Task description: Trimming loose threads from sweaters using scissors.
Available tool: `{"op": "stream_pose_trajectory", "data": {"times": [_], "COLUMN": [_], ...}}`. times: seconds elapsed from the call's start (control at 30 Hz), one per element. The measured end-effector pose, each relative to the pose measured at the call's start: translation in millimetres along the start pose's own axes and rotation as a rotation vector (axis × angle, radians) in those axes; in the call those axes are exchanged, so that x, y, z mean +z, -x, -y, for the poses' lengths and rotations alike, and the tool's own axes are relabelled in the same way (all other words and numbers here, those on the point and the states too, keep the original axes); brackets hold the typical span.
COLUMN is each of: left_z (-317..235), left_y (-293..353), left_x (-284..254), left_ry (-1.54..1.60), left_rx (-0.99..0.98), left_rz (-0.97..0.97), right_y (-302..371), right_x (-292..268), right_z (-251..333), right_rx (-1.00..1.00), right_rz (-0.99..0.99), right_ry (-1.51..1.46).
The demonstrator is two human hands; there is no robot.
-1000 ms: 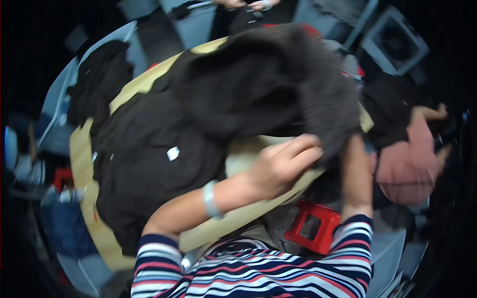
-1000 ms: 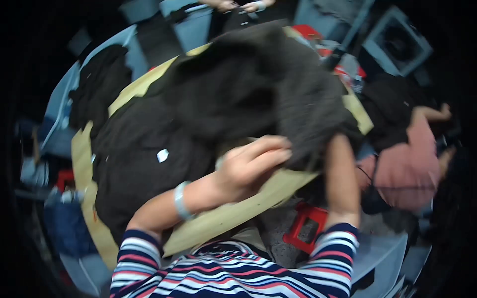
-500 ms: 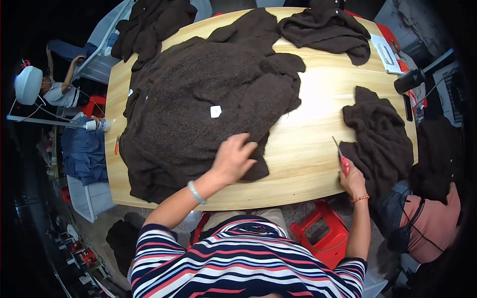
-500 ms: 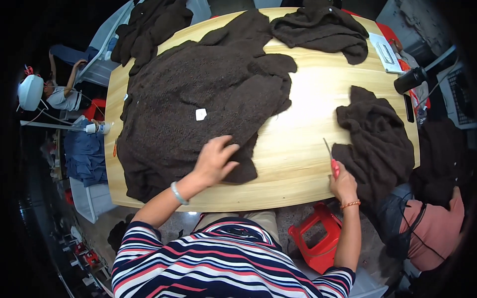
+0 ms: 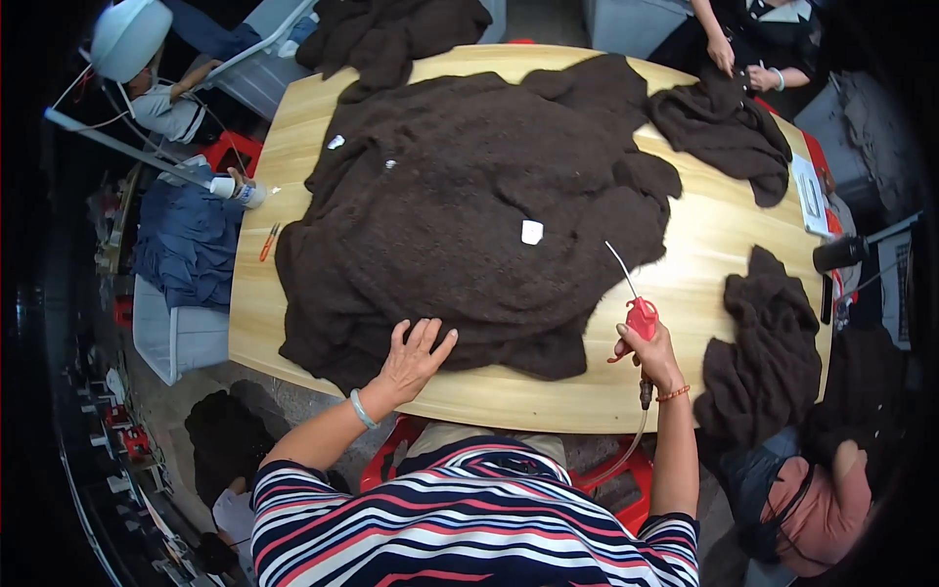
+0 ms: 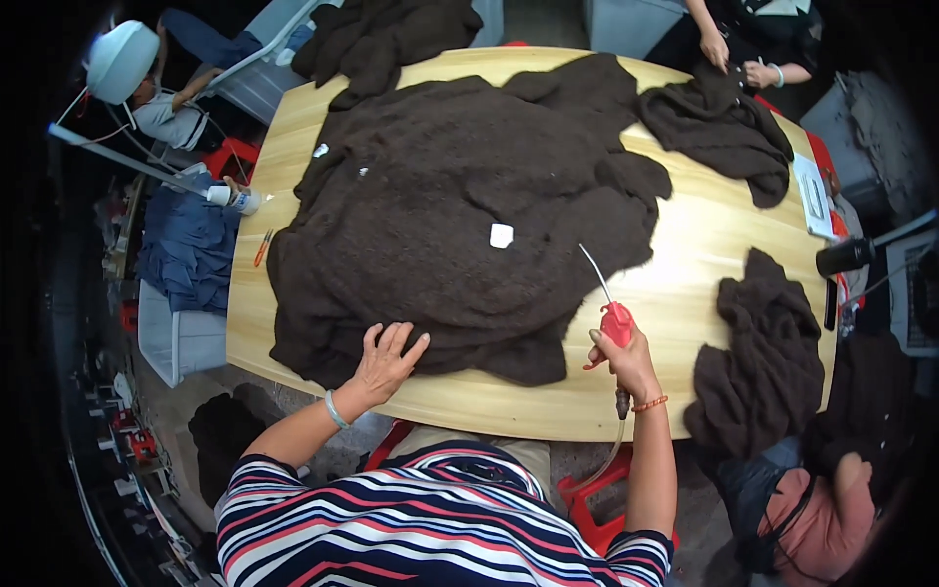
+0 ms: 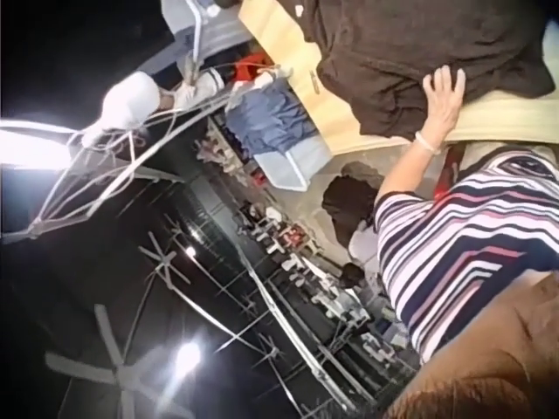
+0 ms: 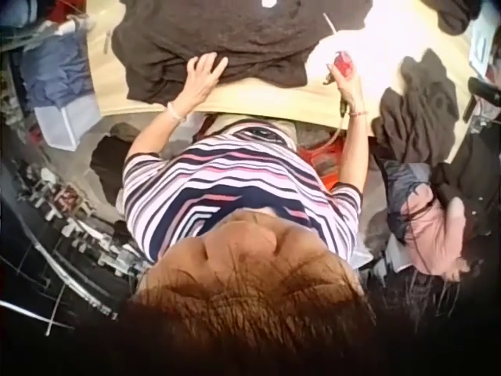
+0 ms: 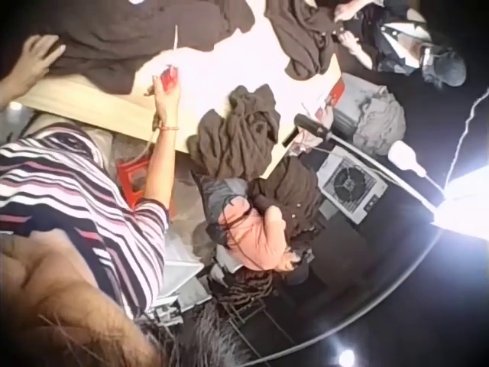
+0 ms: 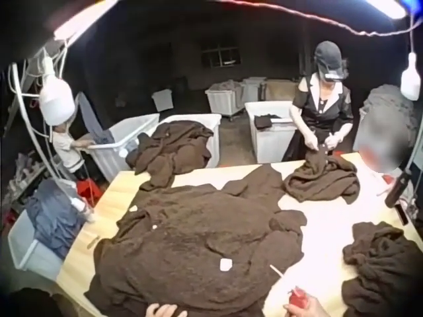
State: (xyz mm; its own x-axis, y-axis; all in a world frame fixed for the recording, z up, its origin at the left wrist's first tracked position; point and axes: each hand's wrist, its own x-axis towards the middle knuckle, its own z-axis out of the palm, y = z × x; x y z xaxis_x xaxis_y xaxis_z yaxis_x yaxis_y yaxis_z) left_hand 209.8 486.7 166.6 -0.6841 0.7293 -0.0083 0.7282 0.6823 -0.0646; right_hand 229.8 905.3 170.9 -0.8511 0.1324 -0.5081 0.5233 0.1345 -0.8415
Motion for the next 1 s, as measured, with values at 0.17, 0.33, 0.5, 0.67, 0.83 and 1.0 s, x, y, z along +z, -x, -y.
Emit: {"op": "stream_pose_trajectory", "data": {"times": [0.17, 0.33, 0.5, 0.67, 0.83, 1.0], "left_z": [15, 33, 55, 121, 183, 161], "left_y": [10, 0, -5, -26, -1, -2], "left_x": [13, 9, -32, -86, -49, -87], "left_ry": [-0.001, 0.158, 1.069, 1.344, 1.164, 0.684], "left_rx": [0.109, 0.227, -0.064, -0.401, -0.801, -0.618], "left_rz": [-0.104, -0.119, -0.175, -0.527, -0.305, -0.396], "right_y": [-70, -83, -81, -145, -168, -118], "right_x": [23, 36, -1, -9, 75, 87], "right_z": [-4, 19, 105, 277, 322, 243], "right_rx": [0.157, 0.161, 0.001, -0.435, -0.605, -0.556], "right_rz": [0.111, -0.019, -0.022, -0.01, -0.039, 0.012], "right_ry": [-0.364, -0.242, 0.142, 0.303, 0.517, 0.575]}}
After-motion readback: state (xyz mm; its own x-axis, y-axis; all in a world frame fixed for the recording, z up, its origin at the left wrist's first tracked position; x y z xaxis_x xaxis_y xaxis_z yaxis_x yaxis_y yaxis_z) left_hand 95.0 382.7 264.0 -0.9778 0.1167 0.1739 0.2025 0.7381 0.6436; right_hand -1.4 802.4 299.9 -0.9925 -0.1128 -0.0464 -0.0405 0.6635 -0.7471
